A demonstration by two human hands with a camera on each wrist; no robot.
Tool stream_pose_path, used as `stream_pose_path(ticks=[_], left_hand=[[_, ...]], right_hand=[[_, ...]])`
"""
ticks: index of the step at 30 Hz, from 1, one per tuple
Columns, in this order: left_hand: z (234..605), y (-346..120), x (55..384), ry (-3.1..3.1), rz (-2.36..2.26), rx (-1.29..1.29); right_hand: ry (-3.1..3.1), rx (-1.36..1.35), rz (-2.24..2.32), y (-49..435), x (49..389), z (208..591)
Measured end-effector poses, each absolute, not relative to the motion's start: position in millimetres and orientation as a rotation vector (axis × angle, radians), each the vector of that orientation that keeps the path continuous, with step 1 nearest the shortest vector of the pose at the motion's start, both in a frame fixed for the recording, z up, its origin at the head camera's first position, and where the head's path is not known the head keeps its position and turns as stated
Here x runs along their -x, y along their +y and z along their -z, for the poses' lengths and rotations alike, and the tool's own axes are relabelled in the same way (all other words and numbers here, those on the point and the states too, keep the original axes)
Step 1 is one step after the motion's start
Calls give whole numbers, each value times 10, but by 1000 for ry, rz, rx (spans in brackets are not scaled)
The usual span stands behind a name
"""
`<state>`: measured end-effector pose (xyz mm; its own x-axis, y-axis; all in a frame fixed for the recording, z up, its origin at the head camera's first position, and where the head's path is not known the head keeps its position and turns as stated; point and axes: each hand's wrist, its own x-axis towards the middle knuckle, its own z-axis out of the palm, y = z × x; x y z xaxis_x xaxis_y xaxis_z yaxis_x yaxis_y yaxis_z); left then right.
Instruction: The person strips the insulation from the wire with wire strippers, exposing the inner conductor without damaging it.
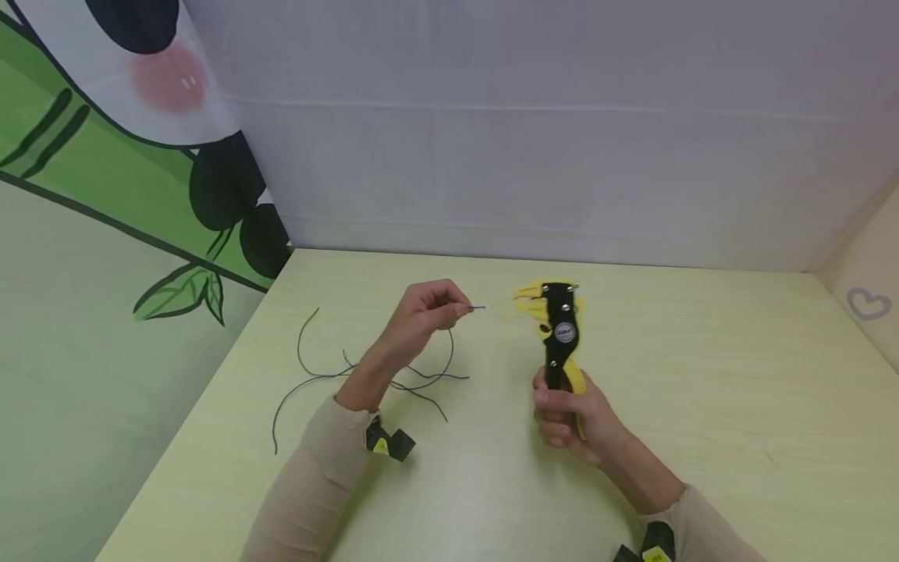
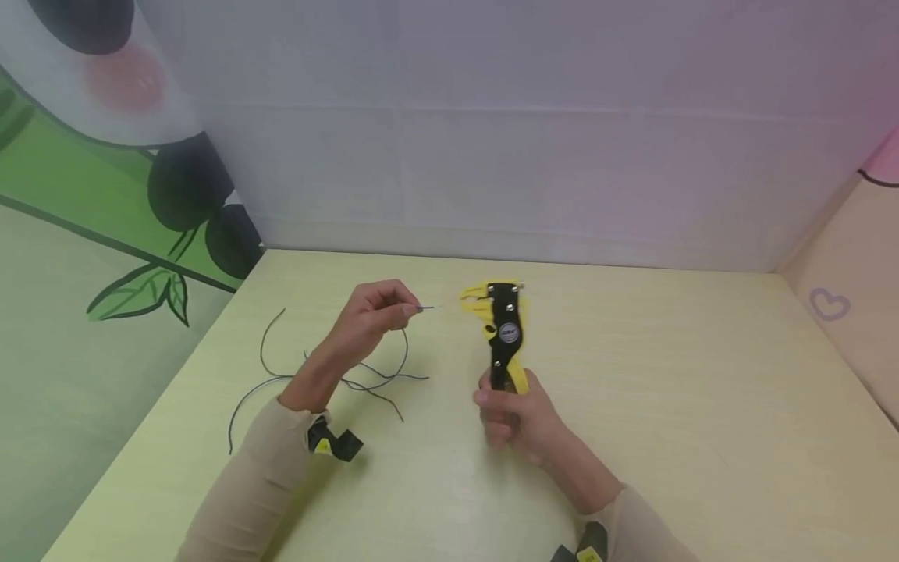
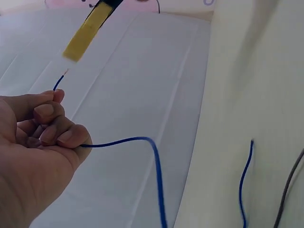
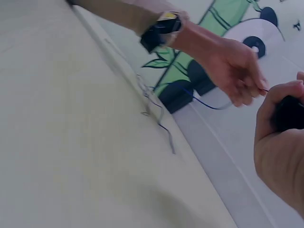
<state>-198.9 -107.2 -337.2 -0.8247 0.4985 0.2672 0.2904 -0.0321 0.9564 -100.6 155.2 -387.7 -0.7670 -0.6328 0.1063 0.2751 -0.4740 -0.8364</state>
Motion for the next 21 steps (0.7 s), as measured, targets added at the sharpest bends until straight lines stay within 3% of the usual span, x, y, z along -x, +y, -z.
stream_pose_path(ticks=[7,21], left_hand=[[3341,-1381,2089,2113,-2043,-809],[3444,-1450,2229,2172,-1963,-704]], right_hand=[[1136,533,2235,1801,994,3913],[1081,487,2215,1878,1013,4048]])
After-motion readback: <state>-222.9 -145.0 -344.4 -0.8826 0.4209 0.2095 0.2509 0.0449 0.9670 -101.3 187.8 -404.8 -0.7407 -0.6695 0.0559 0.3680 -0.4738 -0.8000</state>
